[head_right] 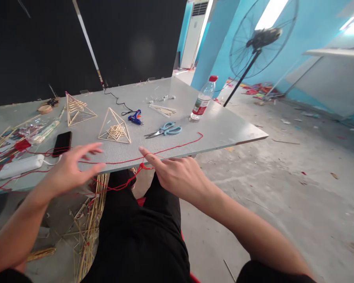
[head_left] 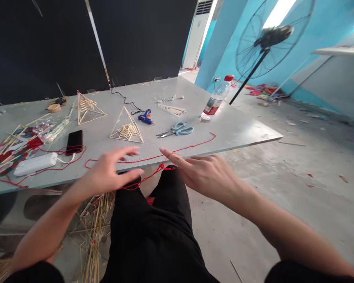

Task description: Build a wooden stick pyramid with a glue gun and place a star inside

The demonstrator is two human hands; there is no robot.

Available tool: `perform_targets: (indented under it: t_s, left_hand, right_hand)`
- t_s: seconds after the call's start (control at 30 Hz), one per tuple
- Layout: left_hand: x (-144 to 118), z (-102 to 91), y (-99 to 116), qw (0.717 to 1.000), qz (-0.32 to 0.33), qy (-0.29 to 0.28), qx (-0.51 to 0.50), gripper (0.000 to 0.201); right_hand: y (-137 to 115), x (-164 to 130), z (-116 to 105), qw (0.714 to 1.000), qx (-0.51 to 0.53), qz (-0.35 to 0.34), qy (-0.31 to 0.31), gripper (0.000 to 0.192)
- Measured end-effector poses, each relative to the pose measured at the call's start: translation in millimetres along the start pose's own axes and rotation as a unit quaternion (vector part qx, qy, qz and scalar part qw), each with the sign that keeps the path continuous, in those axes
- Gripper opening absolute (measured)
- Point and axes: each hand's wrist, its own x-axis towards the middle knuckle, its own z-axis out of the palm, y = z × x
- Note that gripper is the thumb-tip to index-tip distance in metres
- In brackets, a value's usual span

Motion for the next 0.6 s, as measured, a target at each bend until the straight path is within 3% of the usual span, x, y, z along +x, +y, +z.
perform_targets:
  t_s: [0.07, 0.1, 0.2, 0.3, 0.4, 0.5, 0.6]
  left_hand:
    - [2, 36.4, 20, 0.993, -0.003, -0.119, -0.003, 0.042]
    - [4, 50.0, 24, 0.989, -0.006, -0.15, -0.005, 0.037]
    - [12, 68.2, 12, 0.984, -0.012, -0.177, 0.02, 0.027]
    - [21, 56.4, -21, 0.989, -0.024, -0.141, 0.034, 0.029]
    - [33, 27.0, -48, 0.997, -0.06, -0.047, -0.011, 0.033]
    - [43, -2.5, -62, 0.995, -0.085, 0.03, -0.044, 0.032]
    - [45, -19.1, -67, 0.992, -0.099, 0.056, -0.048, 0.031]
  right_hand:
    - [-5, 13, -7, 0.998, -0.024, -0.058, 0.008, 0.068]
    - [-6, 17, -9, 0.996, -0.029, -0.078, 0.02, 0.066]
    - [-6, 18, -14, 0.993, -0.038, -0.103, 0.045, 0.062]
    - [0, 8, -14, 0.993, -0.054, -0.101, 0.04, 0.056]
    - [9, -7, -9, 0.994, -0.069, -0.081, -0.008, 0.049]
    - [18, -22, -2, 0.994, -0.073, -0.047, -0.067, 0.039]
    - [24, -35, 3, 0.992, -0.081, -0.039, -0.091, 0.037]
